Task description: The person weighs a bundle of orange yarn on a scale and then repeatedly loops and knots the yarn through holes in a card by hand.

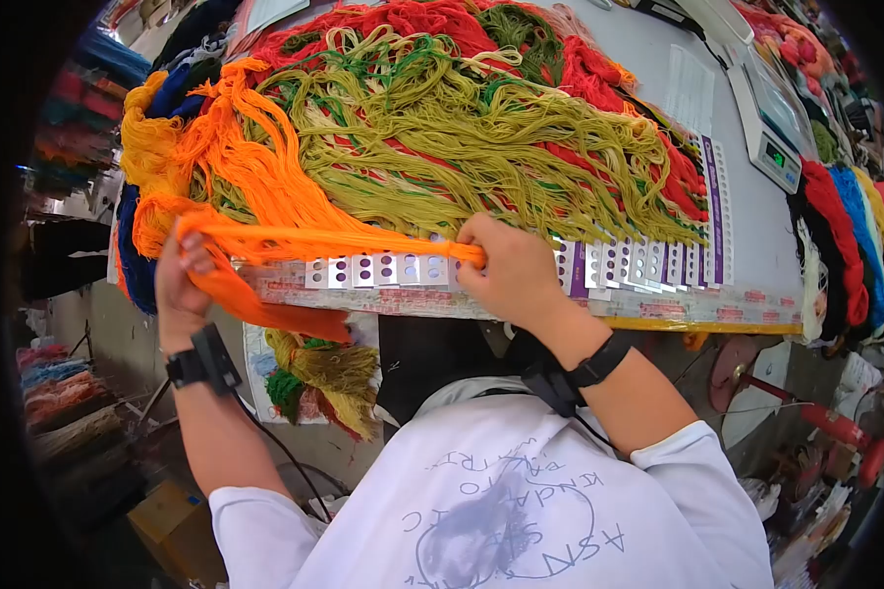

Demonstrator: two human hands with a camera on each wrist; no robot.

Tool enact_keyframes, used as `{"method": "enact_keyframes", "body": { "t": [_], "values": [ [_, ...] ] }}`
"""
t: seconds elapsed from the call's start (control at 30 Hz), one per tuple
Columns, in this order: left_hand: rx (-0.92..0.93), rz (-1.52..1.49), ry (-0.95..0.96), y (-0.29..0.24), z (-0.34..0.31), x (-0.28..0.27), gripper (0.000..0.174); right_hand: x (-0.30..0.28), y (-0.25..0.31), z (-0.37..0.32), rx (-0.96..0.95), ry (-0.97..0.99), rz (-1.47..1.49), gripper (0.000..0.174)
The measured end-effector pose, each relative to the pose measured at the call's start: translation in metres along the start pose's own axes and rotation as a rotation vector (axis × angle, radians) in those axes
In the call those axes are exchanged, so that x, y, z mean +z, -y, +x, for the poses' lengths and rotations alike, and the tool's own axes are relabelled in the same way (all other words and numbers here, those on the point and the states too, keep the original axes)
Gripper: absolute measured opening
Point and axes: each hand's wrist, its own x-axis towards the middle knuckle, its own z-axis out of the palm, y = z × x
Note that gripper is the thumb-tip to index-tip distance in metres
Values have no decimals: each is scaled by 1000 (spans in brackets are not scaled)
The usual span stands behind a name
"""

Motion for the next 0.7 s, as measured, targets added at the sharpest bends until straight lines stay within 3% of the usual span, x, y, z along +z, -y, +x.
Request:
{"method": "enact_keyframes", "body": {
  "t": [0.03,0.1,0.13,0.2,0.23,0.3,0.37,0.43,0.57,0.6,0.67,0.7],
  "values": [
    [142,39,-41,-13,7,7,25,4,2,0,2,-1,0,20],
    [101,-19,280,-46,32,6,22,12,3,-2,10,-85,-27,28],
    [98,-19,283,-64,50,3,22,9,6,-3,13,-88,-29,28],
    [314,-78,583,-87,68,17,18,2,12,-6,5,-101,-151,37],
    [319,-77,589,-86,65,31,18,1,11,-4,1,-108,-152,37],
    [544,231,66,-54,33,110,26,2,8,-4,26,-66,-103,43],
    [573,408,43,-47,29,112,34,0,6,-5,30,-90,-21,38],
    [408,691,43,-18,-6,131,46,-3,5,-7,31,-111,69,33],
    [-130,89,705,46,-50,151,80,-13,22,-4,148,-116,413,18],
    [-124,90,699,62,-61,159,80,-20,34,-4,63,-177,466,19],
    [-132,-6,741,87,-74,170,96,-35,54,-1,-106,-274,516,23],
    [-134,-11,744,94,-73,169,96,-41,59,0,-104,-274,510,23]
  ]
}}
